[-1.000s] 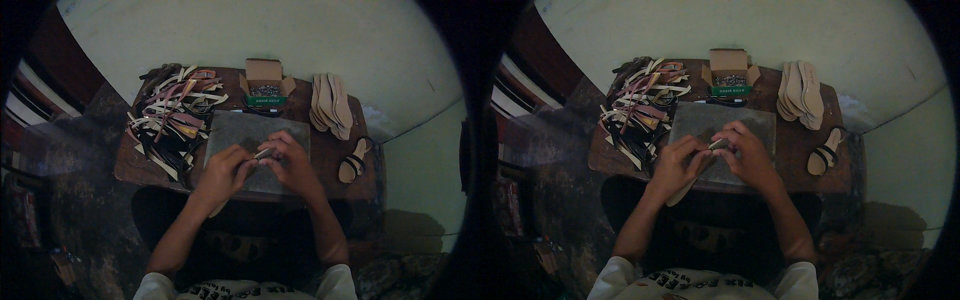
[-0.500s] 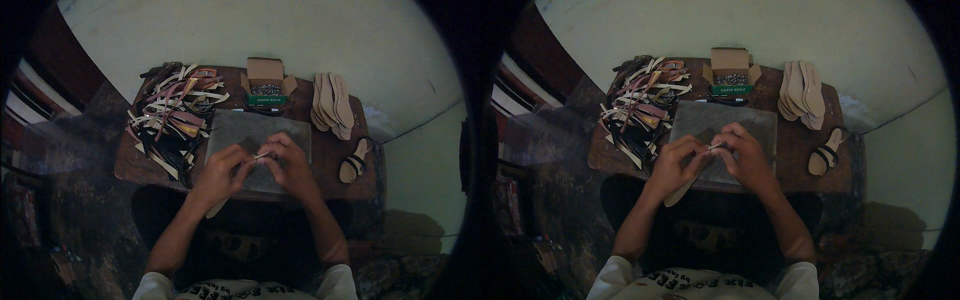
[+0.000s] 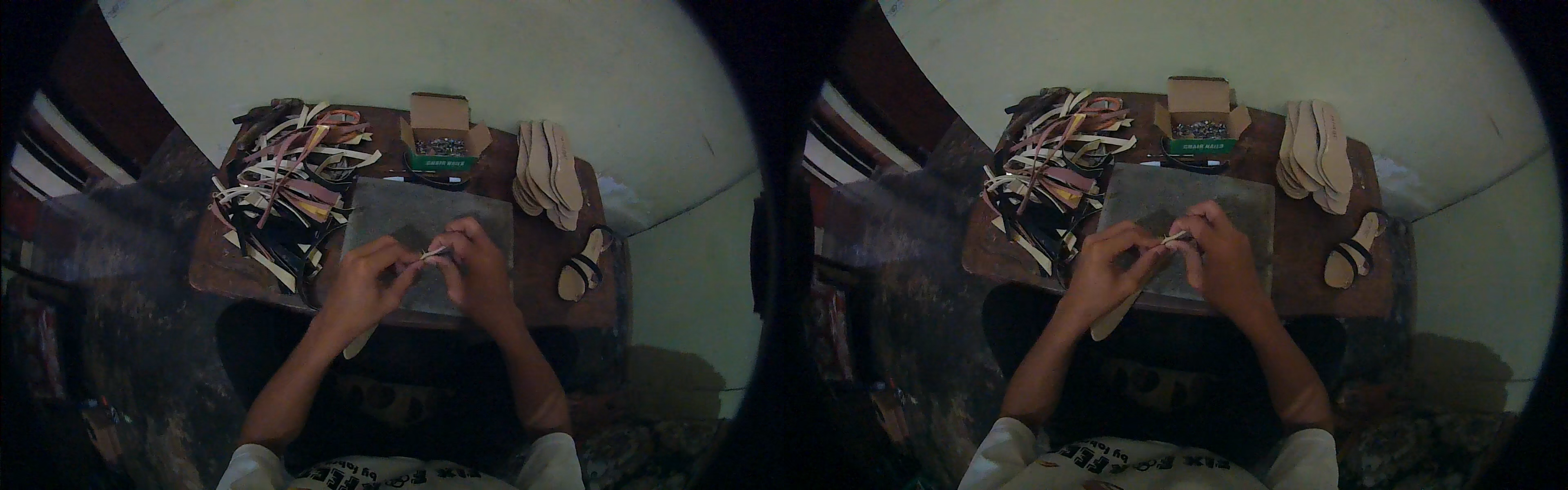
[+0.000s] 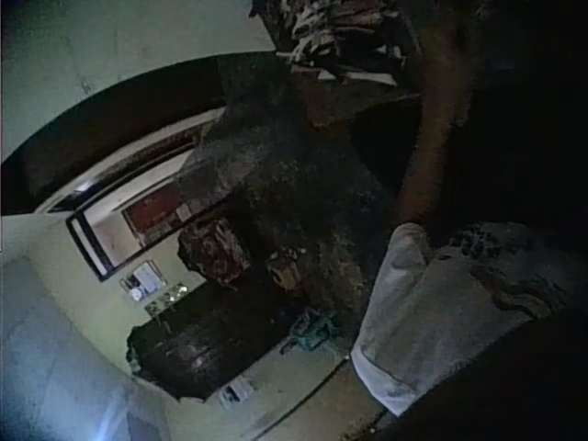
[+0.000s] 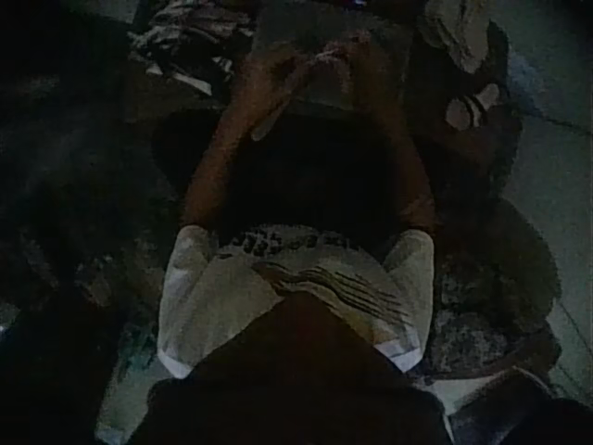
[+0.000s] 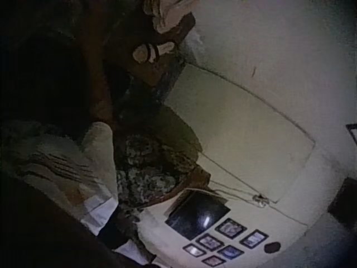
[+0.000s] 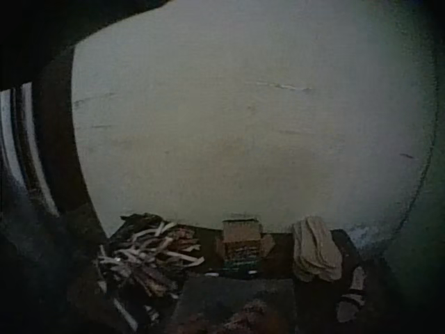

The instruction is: The person assembles a sandal by attaching a black strap to a beige sole using small metal fasteners. They position the strap, insert the fasteners through pre-drilled holes, and secure them by hand.

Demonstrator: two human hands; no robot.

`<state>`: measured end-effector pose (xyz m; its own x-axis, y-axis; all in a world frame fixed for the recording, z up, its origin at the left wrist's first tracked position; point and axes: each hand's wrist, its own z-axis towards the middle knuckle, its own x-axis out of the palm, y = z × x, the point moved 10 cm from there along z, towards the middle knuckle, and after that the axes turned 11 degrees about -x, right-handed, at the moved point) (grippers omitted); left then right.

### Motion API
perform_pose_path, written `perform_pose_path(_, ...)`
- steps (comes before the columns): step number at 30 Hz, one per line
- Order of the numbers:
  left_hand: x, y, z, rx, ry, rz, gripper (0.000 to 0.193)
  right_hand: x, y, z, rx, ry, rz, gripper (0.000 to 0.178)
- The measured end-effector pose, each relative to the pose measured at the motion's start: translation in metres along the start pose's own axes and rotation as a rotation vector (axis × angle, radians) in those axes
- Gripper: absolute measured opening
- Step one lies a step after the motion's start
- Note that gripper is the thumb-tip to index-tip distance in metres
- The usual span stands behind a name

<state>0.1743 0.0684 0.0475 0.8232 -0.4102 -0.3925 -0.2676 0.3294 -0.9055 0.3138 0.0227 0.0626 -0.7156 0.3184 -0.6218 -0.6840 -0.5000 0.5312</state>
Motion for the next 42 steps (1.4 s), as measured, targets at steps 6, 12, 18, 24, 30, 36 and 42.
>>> perform_pose_path(6,0.0,0.001,0.002,-0.026,0.028,-0.03,0.011,0.001,0.021,0.006,-0.084,0.09,-0.294,0.026)
perform_pose_path(12,0.006,0.007,0.004,-0.065,0.084,-0.058,0.013,0.003,0.006,0.002,-0.07,0.229,-0.193,0.022)
perform_pose_path(18,0.016,0.019,0.008,-0.168,0.177,-0.059,0.013,0.007,-0.004,0.001,-0.03,0.252,-0.025,0.022)
perform_pose_path(24,0.019,0.029,0.007,-0.189,0.229,-0.12,0.016,0.009,-0.001,0.002,-0.015,0.206,0.079,0.016)
perform_pose_path(30,0.02,0.035,0.007,-0.315,0.233,-0.133,0.013,0.014,-0.019,-0.004,0.112,0.154,0.354,0.018)
perform_pose_path(36,0.018,0.048,0.008,-0.331,0.167,-0.096,0.013,0.013,-0.007,0.0,0.047,0.179,0.179,0.022)
perform_pose_path(42,0.031,0.048,0.009,-0.411,0.195,-0.218,0.013,0.006,-0.006,0.0,0.009,0.166,0.142,0.02)
